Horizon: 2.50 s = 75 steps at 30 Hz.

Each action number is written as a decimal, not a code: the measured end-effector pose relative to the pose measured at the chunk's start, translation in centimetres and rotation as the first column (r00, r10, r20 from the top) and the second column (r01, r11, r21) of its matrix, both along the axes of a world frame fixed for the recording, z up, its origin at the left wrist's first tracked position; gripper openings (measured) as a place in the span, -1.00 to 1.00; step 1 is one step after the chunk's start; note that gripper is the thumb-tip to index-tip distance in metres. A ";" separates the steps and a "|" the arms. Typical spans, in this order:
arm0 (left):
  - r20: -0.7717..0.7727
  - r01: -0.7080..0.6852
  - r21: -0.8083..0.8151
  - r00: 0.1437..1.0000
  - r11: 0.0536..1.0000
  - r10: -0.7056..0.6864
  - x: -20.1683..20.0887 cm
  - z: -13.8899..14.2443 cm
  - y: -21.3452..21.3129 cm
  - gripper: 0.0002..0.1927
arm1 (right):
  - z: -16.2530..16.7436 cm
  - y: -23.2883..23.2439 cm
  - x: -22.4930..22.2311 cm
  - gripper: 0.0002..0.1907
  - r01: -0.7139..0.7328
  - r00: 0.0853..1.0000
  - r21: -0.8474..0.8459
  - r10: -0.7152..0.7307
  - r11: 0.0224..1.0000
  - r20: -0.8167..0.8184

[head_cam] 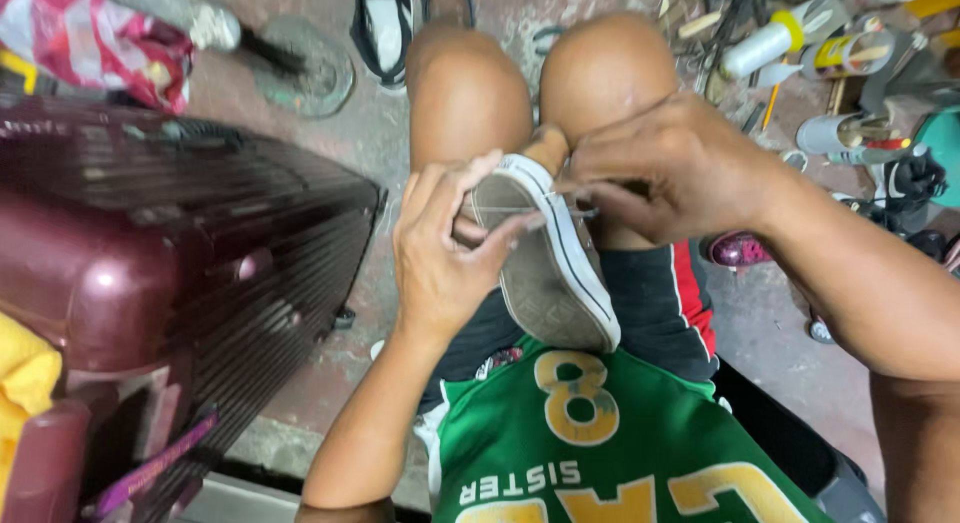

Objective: The person sits on the floor of a shoe repair shop with a canvas sneaker on their lap and hand-stitches the sole edge with needle and thread. They pull the thread taut repeatedly, reposition the shoe, and continue stitching along the seam, at one point using a small awl-like tool to work the thread through the sole.

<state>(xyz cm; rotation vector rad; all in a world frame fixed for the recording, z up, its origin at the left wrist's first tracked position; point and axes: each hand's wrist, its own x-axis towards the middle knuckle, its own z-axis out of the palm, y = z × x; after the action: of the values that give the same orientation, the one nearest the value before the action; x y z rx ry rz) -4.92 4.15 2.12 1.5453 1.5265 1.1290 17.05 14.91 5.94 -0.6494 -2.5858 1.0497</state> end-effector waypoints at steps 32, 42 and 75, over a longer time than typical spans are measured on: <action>-0.107 -0.048 0.021 0.993 0.999 0.050 -0.2 -0.5 -1.4 -0.40 | -1.4 -1.1 -0.8 -0.85 0.112 0.994 -0.100 -0.111 0.989 0.018; 0.483 -0.141 -0.211 0.845 0.967 0.229 -2.2 -3.7 -6.3 -0.96 | -2.4 -2.3 1.3 -0.76 0.144 0.987 -0.172 -0.154 0.975 -0.045; 0.336 -0.047 -0.245 0.933 0.968 0.130 2.6 -1.5 -2.4 -0.83 | -0.6 -5.5 0.0 -0.82 0.150 0.961 0.405 -0.229 0.902 0.153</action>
<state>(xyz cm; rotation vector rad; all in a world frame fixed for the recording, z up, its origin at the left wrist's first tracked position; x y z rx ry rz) -2.29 1.73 0.65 1.0604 1.4355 1.1566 17.01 9.41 5.36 -0.9138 -2.7125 0.4048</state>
